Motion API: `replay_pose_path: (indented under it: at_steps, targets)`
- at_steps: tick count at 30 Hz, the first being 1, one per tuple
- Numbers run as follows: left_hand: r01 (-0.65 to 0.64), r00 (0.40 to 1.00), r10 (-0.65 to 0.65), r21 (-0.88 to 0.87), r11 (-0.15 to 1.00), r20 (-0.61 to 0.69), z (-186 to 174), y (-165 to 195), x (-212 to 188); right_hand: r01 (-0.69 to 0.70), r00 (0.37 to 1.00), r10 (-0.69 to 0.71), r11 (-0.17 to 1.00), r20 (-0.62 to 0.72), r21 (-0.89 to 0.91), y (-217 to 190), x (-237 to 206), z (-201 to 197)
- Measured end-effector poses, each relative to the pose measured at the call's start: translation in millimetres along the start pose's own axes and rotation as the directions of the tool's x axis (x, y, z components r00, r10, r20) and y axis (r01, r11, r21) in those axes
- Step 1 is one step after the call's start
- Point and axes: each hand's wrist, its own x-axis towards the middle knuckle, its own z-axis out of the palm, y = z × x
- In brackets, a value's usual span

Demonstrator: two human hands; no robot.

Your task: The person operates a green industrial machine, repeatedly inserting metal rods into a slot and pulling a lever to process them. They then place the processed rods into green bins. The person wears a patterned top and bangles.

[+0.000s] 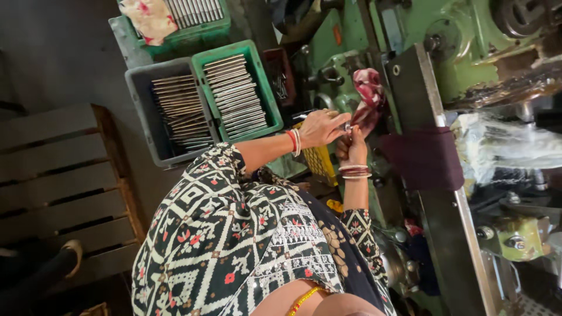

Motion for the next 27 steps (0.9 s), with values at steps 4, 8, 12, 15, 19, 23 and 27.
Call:
replay_pose_path:
  at_steps: [4, 8, 12, 15, 19, 23, 27]
  targets:
    - [-0.055, 0.998, 0.055, 0.017, 0.998, -0.031, -9, -6, -2, -0.066, 0.997, 0.064, 0.997, -0.052, -0.033, 9, -2, 15]
    - [-0.162, 0.987, 0.158, 0.132, 0.978, 0.044, -22, -24, -2, -0.201, 0.975, 0.211, 0.972, 0.076, -0.123, 5, -16, 10]
    - [-0.469, 0.854, 0.47, -0.064, 0.881, 0.221, -35, -45, -5, -0.289, 0.926, 0.348, 0.904, 0.148, -0.314, 9, -35, -1]
    - [-0.263, 0.935, 0.256, -0.005, 0.965, 0.243, -20, -38, -12, -0.043, 0.994, 0.071, 0.953, 0.083, -0.3, 20, -32, -3]
    - [0.461, 0.888, -0.455, -0.136, 0.877, 0.071, 19, 6, -20, 0.351, 0.931, -0.364, 0.904, -0.008, -0.244, 42, -12, 9]
    - [0.636, 0.766, -0.625, -0.317, 0.703, 0.152, 22, 27, -20, 0.721, 0.599, -0.796, 0.492, 0.082, -0.489, 59, 4, 19]
    - [0.721, 0.675, -0.662, -0.105, 0.685, 0.326, -22, -18, -27, 0.374, 0.759, -0.363, 0.923, -0.54, -0.094, 53, -5, -6]
